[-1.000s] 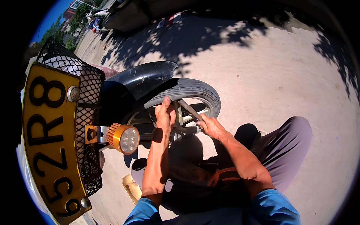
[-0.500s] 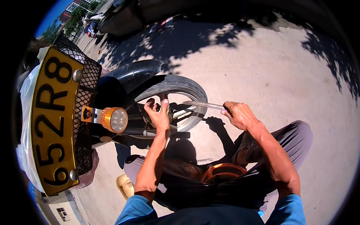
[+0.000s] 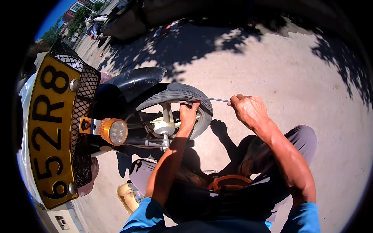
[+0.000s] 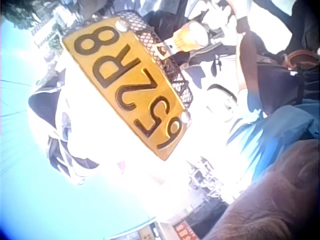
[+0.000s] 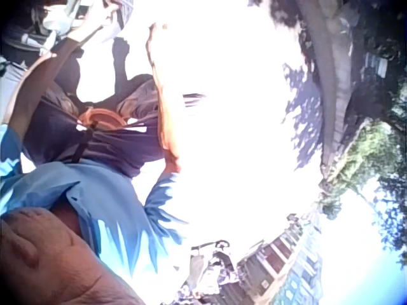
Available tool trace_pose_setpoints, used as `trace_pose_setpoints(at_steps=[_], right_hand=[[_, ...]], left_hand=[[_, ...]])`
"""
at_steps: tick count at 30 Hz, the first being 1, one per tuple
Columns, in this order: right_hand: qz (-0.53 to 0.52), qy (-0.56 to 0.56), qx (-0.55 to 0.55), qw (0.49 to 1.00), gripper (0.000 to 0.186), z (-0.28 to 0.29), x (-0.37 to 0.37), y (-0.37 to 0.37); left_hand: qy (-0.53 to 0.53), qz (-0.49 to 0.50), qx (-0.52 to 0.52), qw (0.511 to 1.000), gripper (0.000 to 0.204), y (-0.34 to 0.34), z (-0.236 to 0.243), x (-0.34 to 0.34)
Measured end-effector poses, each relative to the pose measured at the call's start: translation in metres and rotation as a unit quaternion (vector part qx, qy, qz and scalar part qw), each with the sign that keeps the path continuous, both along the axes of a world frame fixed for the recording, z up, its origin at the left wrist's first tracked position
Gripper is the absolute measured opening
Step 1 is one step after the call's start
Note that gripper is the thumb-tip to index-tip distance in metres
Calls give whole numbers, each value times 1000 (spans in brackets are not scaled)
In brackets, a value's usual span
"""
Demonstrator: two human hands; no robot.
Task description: The person repairs a bicycle tire by using tire levers to pry the outer tire off the rim, pulling out the inner tube by hand, and then finding a puncture in the tube.
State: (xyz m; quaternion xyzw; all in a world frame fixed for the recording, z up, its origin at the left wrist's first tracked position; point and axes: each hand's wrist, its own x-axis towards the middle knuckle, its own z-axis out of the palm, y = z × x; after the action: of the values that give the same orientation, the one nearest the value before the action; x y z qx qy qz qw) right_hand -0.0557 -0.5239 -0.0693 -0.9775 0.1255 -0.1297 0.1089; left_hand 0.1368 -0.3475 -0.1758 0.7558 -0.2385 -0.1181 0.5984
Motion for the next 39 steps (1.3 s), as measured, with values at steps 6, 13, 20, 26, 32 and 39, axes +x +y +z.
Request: trace_pose_setpoints(at_steps=[6, 13, 20, 26, 32, 39], right_hand=[[-37, 20, -1, 999, 15, -8, 0, 30], [45, 74, -63, 994, 12, 43, 42, -12], [172, 104, -122, 972, 13, 53, 105, -61], [93, 51, -92, 990, 7, 34, 79, -13], [55, 80, 29, 995, 12, -16, 50, -12], [-25, 90, 144, 985, 15, -8, 26, 54]], left_hand=[[-20, 87, -54, 994, 31, -15, -17, -6], [-25, 75, -12, 997, 32, -8, -11, -6], [-7, 123, -35, 992, 36, -17, -7, -8], [12, 130, -47, 990, 40, -11, -23, 5], [-6, 108, -71, 992, 37, -30, -13, -7], [13, 79, 4, 997, 40, -23, -8, -3]])
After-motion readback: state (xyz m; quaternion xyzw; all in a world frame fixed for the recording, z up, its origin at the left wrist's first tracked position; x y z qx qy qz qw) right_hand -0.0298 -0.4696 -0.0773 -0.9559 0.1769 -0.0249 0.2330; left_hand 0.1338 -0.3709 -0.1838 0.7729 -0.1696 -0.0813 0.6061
